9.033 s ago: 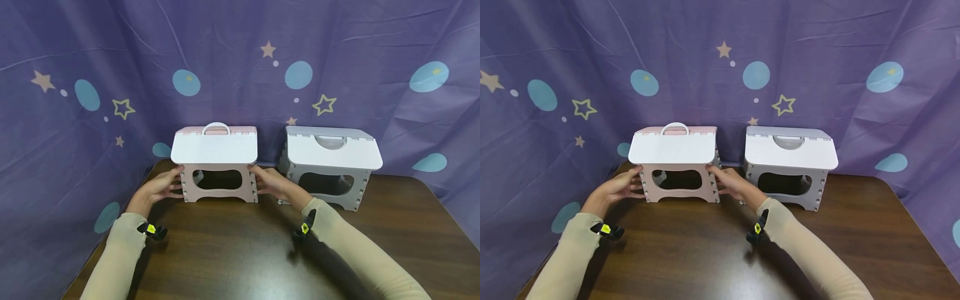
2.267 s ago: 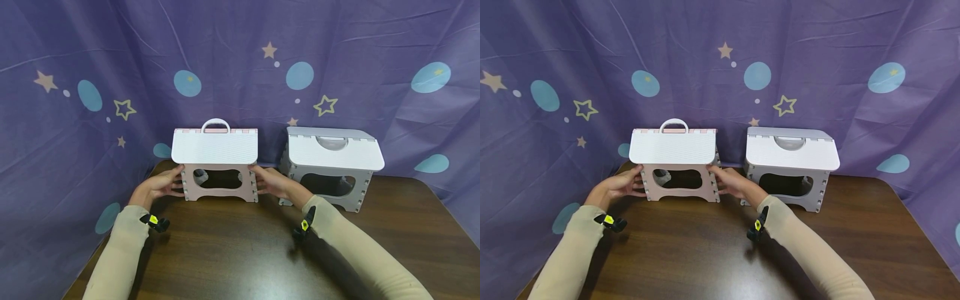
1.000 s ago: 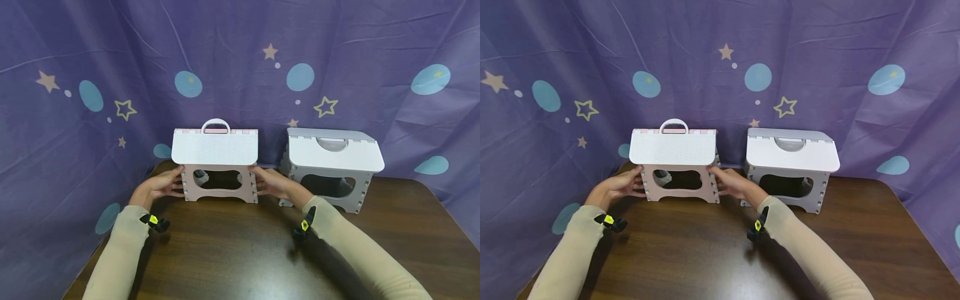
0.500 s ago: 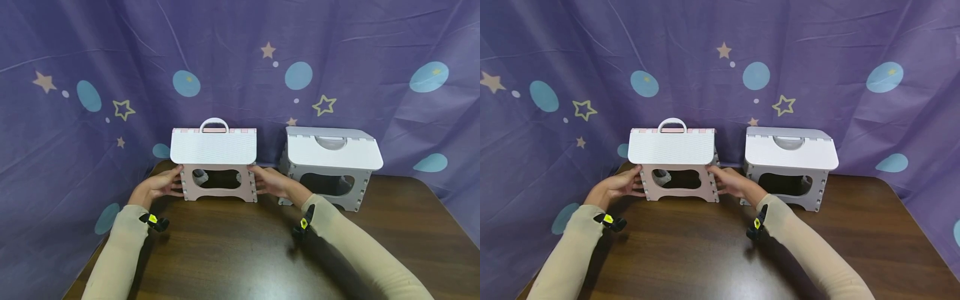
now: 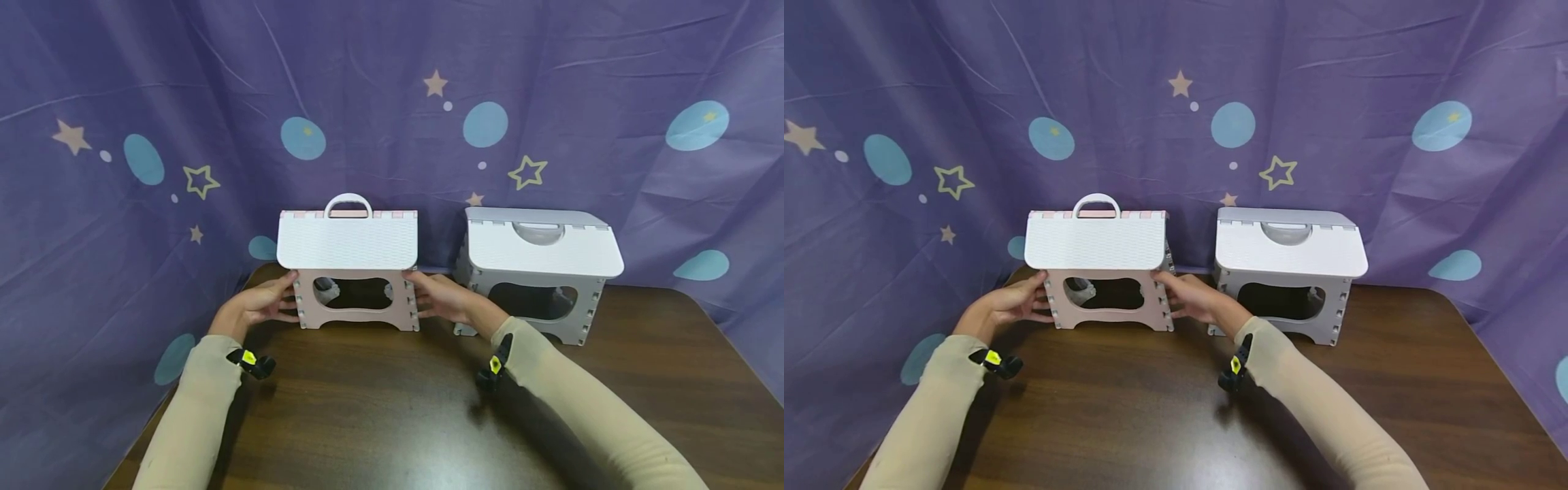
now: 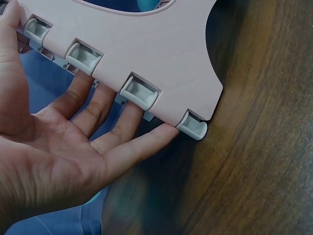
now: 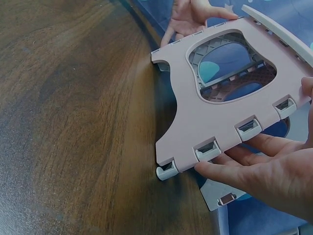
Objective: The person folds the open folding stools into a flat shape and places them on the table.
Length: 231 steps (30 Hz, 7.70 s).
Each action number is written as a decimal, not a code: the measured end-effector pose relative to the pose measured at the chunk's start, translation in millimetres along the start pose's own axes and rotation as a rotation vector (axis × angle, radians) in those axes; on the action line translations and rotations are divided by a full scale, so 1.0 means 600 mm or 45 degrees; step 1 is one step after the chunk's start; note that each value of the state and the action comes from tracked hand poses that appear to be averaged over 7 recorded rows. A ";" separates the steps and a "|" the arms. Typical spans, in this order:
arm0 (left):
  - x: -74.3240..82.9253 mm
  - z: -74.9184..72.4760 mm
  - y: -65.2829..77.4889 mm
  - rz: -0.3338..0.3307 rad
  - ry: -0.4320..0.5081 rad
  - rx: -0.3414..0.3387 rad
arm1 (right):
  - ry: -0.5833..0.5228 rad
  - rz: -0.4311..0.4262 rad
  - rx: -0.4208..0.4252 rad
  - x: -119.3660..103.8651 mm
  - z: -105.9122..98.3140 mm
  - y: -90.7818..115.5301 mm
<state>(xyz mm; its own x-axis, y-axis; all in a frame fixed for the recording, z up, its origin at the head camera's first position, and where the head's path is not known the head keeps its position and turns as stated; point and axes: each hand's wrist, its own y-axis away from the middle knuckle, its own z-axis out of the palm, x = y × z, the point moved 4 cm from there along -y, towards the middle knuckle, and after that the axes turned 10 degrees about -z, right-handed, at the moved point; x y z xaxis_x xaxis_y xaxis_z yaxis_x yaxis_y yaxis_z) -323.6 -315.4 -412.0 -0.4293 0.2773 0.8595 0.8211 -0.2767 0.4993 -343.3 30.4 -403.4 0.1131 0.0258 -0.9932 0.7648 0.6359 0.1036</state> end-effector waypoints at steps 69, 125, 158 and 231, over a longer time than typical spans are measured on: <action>-0.003 -0.003 -0.003 0.000 -0.020 -0.012 | 0.014 -0.001 -0.040 0.000 -0.003 0.002; -0.005 -0.007 -0.011 -0.004 -0.023 -0.032 | -0.001 0.002 -0.047 0.005 -0.007 -0.010; -0.005 -0.008 -0.012 0.001 -0.036 -0.014 | 0.027 -0.002 -0.097 0.005 -0.008 -0.008; -0.008 -0.012 -0.014 0.016 -0.061 -0.054 | 0.022 -0.005 -0.103 0.010 -0.011 -0.012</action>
<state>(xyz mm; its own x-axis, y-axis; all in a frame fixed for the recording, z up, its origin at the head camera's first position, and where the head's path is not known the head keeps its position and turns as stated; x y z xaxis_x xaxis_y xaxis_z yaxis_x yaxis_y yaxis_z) -331.4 -321.0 -419.5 -0.4000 0.3172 0.8599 0.8091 -0.3185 0.4939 -352.1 31.2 -410.3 0.0986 0.0356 -0.9945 0.7116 0.6961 0.0955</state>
